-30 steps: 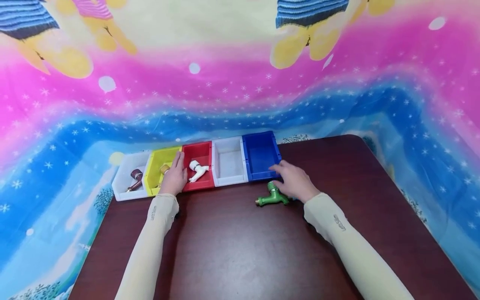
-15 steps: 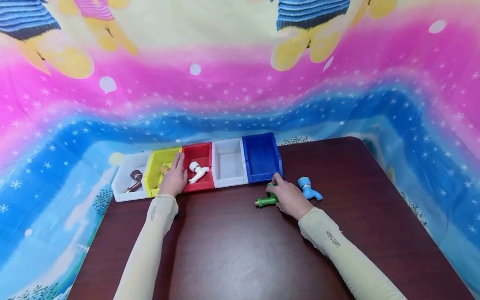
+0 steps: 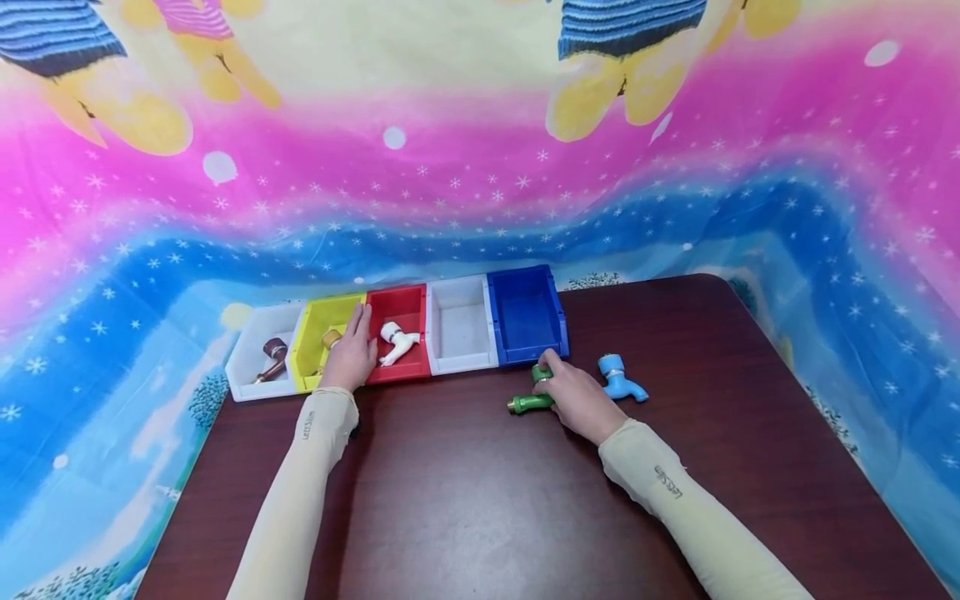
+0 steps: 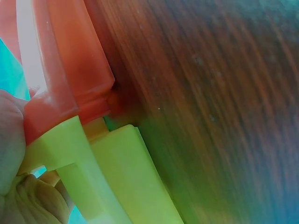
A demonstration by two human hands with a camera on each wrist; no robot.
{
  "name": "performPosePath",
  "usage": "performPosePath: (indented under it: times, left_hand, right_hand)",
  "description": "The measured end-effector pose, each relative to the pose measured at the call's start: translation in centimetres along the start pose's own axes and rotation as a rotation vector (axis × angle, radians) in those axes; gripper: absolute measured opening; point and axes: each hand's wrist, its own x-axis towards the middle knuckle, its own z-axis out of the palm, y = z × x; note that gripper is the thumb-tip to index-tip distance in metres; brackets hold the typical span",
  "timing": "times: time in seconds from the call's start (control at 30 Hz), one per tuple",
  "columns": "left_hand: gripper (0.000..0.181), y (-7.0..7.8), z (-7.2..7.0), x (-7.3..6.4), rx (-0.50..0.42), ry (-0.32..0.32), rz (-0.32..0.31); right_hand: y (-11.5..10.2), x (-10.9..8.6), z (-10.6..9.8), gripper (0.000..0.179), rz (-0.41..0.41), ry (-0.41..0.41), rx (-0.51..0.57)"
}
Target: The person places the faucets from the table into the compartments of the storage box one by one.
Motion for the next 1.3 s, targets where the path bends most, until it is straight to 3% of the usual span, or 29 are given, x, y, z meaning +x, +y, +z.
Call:
performPosePath:
  times: [0.27, 0.53, 0.97, 1.3]
  left_hand:
    - [0.072, 0.1, -0.1, 0.0, 0.013, -0.017, -0.004]
    - [0.074, 0.0, 0.0, 0.2, 0.003, -0.019, -0.012]
    - [0.074, -0.1, 0.2, 0.1, 0.002, -0.015, -0.024]
    - [0.075, -0.3, 0.2, 0.2, -0.010, -0.026, -0.026]
  right_hand:
    - [-0.7, 0.3, -0.8, 0.036, -0.131, 0.161, -0.041]
    - [-0.8, 2.5, -2.6, 0.042, -0.209, 0.280, -0.082]
    - [-2.3, 9.2, -3.7, 0.044, -0.329, 0.291, -0.240]
    - [-3.3, 13.0, -2.2, 0.031, -0.384, 0.309, -0.330]
